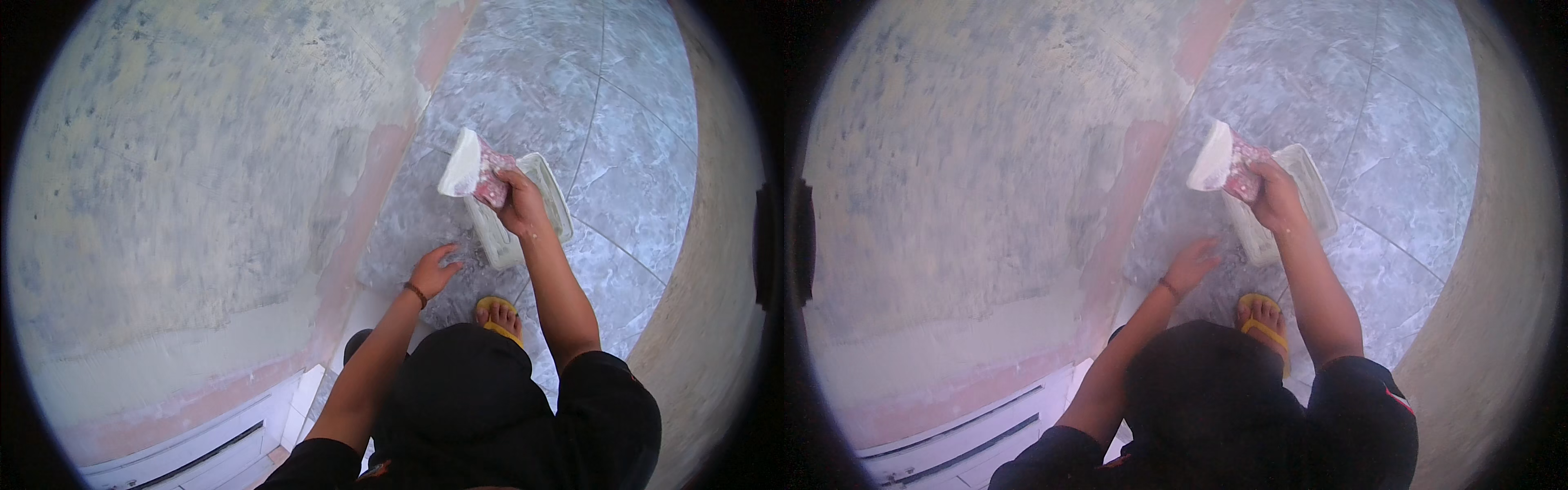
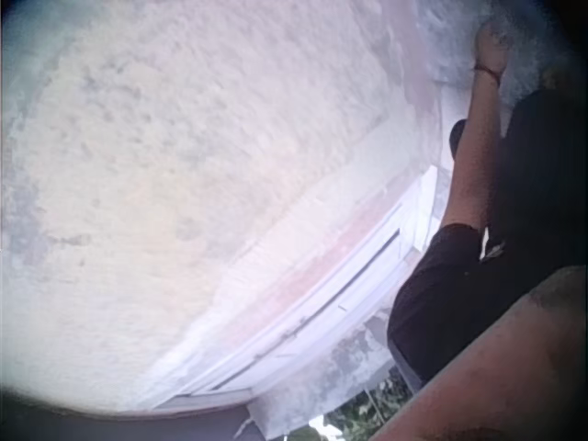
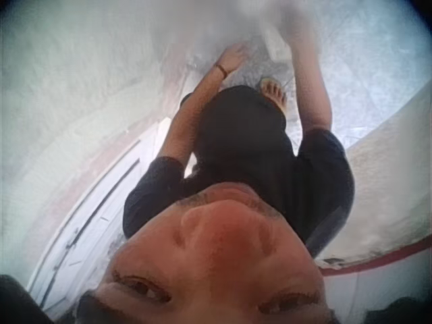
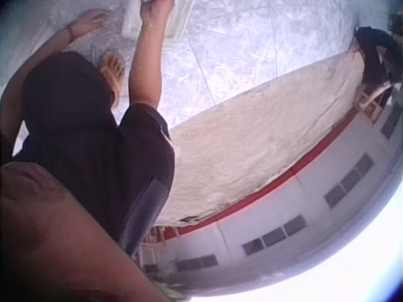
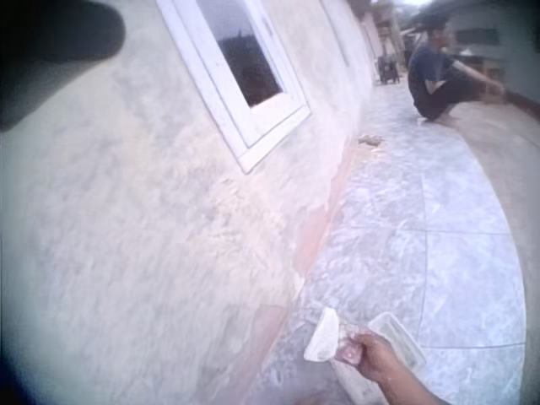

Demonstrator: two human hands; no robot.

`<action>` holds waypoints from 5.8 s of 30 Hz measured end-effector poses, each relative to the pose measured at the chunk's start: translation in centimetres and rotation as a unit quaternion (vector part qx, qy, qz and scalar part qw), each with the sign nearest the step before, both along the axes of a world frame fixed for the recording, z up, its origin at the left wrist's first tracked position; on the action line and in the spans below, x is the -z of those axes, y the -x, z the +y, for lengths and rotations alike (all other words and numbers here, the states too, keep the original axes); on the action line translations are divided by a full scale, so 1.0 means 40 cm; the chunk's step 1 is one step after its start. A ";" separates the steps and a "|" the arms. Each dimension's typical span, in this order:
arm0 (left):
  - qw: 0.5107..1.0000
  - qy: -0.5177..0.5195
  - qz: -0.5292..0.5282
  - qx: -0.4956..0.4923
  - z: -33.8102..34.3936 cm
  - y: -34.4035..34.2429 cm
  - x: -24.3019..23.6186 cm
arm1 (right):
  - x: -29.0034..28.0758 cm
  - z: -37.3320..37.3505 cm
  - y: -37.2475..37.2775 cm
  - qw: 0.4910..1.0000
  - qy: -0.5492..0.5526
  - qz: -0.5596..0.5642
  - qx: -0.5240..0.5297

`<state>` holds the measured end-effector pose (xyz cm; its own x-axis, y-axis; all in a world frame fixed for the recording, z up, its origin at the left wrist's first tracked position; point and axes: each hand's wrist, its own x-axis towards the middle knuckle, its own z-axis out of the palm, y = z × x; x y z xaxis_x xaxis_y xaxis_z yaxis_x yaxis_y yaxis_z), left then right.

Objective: The person applies white plaster to a wall using a trowel and a small container. They repeatedly scoop plaster and smooth it onto the wall surface, occasionally mixing the plaster in the container.

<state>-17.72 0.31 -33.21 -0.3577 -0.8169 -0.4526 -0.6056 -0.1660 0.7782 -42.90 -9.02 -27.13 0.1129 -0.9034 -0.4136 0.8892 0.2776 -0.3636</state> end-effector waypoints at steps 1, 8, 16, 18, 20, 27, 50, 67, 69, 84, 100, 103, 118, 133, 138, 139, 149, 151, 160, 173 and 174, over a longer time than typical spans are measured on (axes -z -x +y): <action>0.999 0.022 -0.050 0.000 0.007 -0.031 0.013 | 0.006 -0.028 -0.012 1.000 0.001 0.007 -0.006; 0.955 0.018 -0.297 -0.014 0.050 -0.171 -0.013 | 0.075 -0.270 -0.140 0.992 -0.042 0.113 -0.026; 0.924 -0.047 -0.368 0.092 0.042 -0.133 -0.050 | 0.110 -0.454 -0.264 0.945 -0.029 0.325 -0.038; 0.915 -0.038 -0.379 0.131 0.038 -0.137 -0.043 | 0.076 -0.494 -0.300 0.902 -0.021 0.429 -0.042; 0.906 -0.047 -0.395 0.144 0.040 -0.133 -0.035 | 0.007 -0.543 -0.317 0.822 0.062 0.562 -0.074; 0.895 -0.063 -0.400 0.188 0.037 -0.142 -0.020 | -0.229 -0.527 -0.239 0.816 0.123 0.562 0.056; 0.911 -0.065 -0.375 0.157 0.031 -0.166 -0.038 | -0.072 -0.436 -0.178 0.914 0.017 0.397 0.074; 0.907 -0.088 -0.375 0.168 0.020 -0.157 -0.078 | -0.217 -0.366 -0.216 0.891 0.226 0.366 0.144; 0.915 -0.097 -0.362 0.149 0.019 -0.158 -0.083 | -0.172 -0.301 -0.246 0.916 0.156 0.354 0.108; 0.908 -0.092 -0.376 0.158 0.022 -0.154 -0.074 | -0.063 -0.210 -0.440 0.940 0.081 0.332 0.021; 0.897 -0.052 -0.399 0.182 0.024 -0.172 -0.008 | -0.164 -0.221 -0.333 0.910 0.076 0.405 0.045; 0.906 -0.058 -0.379 0.177 0.027 -0.174 -0.012 | -0.009 -0.174 -0.426 0.907 -0.041 0.417 -0.045; 0.906 -0.008 -0.376 0.193 0.052 -0.209 0.068 | -0.226 -0.066 -0.422 0.847 0.273 0.447 0.090; 0.905 -0.076 -0.383 0.168 0.036 -0.161 -0.032 | -0.138 -0.268 -0.439 0.824 0.085 0.559 0.040; 0.895 -0.040 -0.387 0.216 0.041 -0.183 0.031 | -0.382 -0.118 -0.438 0.827 0.252 0.502 0.036; 0.898 -0.039 -0.381 0.215 0.041 -0.188 0.035 | -0.407 -0.074 -0.436 0.828 0.296 0.473 0.049; 0.936 -0.056 -0.328 0.115 0.058 -0.181 -0.031 | -0.077 0.049 -0.350 0.978 0.028 0.208 -0.006; 0.944 -0.039 -0.311 0.103 0.074 -0.181 -0.029 | -0.020 0.054 -0.393 0.967 -0.016 0.253 -0.035; 0.955 -0.008 -0.283 0.085 0.218 -0.162 0.006 | -0.102 -0.140 -0.546 0.938 0.049 0.329 -0.094; 0.947 -0.004 -0.300 0.118 0.203 -0.155 0.021 | -0.400 -0.105 -0.356 0.931 0.186 0.311 0.041; 0.945 0.004 -0.304 0.121 0.199 -0.152 0.017 | -0.356 -0.079 -0.338 0.941 0.187 0.275 0.060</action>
